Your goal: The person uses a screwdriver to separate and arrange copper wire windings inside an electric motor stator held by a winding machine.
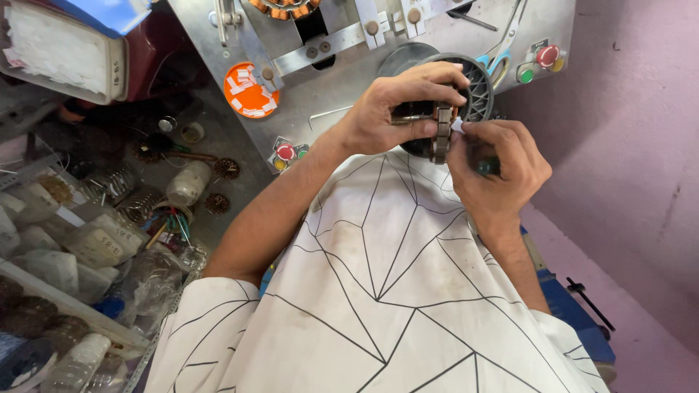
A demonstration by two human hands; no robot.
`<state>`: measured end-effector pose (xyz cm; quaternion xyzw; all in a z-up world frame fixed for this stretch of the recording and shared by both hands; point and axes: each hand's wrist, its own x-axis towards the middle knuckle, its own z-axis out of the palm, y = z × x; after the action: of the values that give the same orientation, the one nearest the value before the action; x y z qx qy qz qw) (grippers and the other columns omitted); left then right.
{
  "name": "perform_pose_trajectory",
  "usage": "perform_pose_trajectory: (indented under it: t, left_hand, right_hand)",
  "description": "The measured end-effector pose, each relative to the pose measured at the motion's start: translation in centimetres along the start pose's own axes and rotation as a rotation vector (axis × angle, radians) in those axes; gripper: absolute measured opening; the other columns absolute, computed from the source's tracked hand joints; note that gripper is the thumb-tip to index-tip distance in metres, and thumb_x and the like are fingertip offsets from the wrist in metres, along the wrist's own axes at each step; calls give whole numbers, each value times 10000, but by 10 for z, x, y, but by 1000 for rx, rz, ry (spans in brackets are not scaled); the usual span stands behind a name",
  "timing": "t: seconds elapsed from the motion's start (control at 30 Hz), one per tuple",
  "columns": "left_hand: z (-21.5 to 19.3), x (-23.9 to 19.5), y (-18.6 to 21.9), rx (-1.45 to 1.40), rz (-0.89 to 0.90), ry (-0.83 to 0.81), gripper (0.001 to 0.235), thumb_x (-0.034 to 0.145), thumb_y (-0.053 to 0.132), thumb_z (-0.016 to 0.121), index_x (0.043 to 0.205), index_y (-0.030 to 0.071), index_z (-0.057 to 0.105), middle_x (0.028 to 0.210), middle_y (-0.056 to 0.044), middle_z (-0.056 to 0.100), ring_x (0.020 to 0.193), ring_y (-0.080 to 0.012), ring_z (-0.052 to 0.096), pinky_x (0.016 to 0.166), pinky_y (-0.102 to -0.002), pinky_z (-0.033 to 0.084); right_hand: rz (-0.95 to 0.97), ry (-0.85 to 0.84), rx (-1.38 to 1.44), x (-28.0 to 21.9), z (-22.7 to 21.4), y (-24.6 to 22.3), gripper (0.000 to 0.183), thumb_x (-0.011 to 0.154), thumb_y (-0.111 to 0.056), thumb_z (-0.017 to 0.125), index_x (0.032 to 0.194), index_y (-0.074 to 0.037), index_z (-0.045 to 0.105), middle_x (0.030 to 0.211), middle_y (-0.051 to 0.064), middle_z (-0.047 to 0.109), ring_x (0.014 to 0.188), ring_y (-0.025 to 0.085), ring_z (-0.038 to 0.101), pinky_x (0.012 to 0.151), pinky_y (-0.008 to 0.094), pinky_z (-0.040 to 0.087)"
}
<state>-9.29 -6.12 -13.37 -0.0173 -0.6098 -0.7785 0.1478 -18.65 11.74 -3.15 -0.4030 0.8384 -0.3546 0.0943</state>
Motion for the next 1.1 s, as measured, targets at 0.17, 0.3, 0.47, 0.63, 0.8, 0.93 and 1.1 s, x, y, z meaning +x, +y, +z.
perform_pose_trajectory:
  t: [0.17, 0.3, 0.47, 0.63, 0.8, 0.93, 1.1]
  left_hand:
    - [-4, 0, -1, 28, 31, -7, 382, 971, 103, 800, 1333, 65, 683, 1482, -104, 604, 1449, -312, 507, 1253, -411, 397]
    - [-4, -2, -4, 3, 10, 19, 320, 1025, 77, 728, 1343, 63, 696, 1451, -101, 621, 1462, -318, 510, 1268, -417, 394]
    - [-1, -1, -8, 16, 45, 48, 284, 1027, 109, 753, 1303, 61, 705, 1417, -95, 651, 1413, -316, 555, 1241, -420, 425]
    - [-1, -3, -11, -19, 63, 63, 307, 1032, 101, 756, 1328, 58, 688, 1442, -99, 639, 1407, -303, 564, 1224, -408, 442]
    - [-5, -5, -7, 2, 67, 46, 390, 991, 104, 753, 1369, 64, 666, 1453, -112, 618, 1454, -312, 524, 1241, -402, 428]
    - [-4, -8, -12, -28, 92, 22, 473, 973, 149, 843, 1398, 65, 653, 1489, -113, 586, 1470, -298, 494, 1252, -404, 411]
    - [-9, -5, -22, -135, 88, -20, 482, 988, 159, 849, 1417, 69, 648, 1496, -105, 567, 1475, -275, 497, 1256, -398, 422]
  right_hand:
    - [-109, -66, -91, 8, -2, 3, 187, 928, 50, 842, 1027, -31, 705, 973, 71, 697, 786, 160, 707, 649, 281, 569]
    - [-104, -172, -116, 19, -9, -1, 182, 910, 46, 825, 1026, -44, 717, 966, 72, 686, 782, 167, 705, 668, 291, 579]
    - [-30, -291, -114, 35, -15, -9, 141, 893, 28, 824, 967, -38, 724, 920, 64, 689, 757, 149, 697, 671, 267, 562]
    - [378, -538, 101, 71, -20, 12, 141, 825, 22, 851, 909, -9, 743, 823, 53, 715, 616, 104, 597, 522, 210, 432]
    - [521, -565, 439, 74, -24, 27, 195, 812, 99, 809, 976, 1, 768, 891, 39, 709, 595, 61, 547, 461, 185, 378]
    - [524, -525, 463, 67, -18, 33, 178, 828, 103, 827, 968, 12, 767, 853, 72, 707, 570, 66, 539, 447, 189, 358]
    - [529, -564, 386, 78, -12, 31, 161, 799, 87, 849, 923, 21, 769, 755, 77, 700, 512, 72, 520, 435, 186, 347]
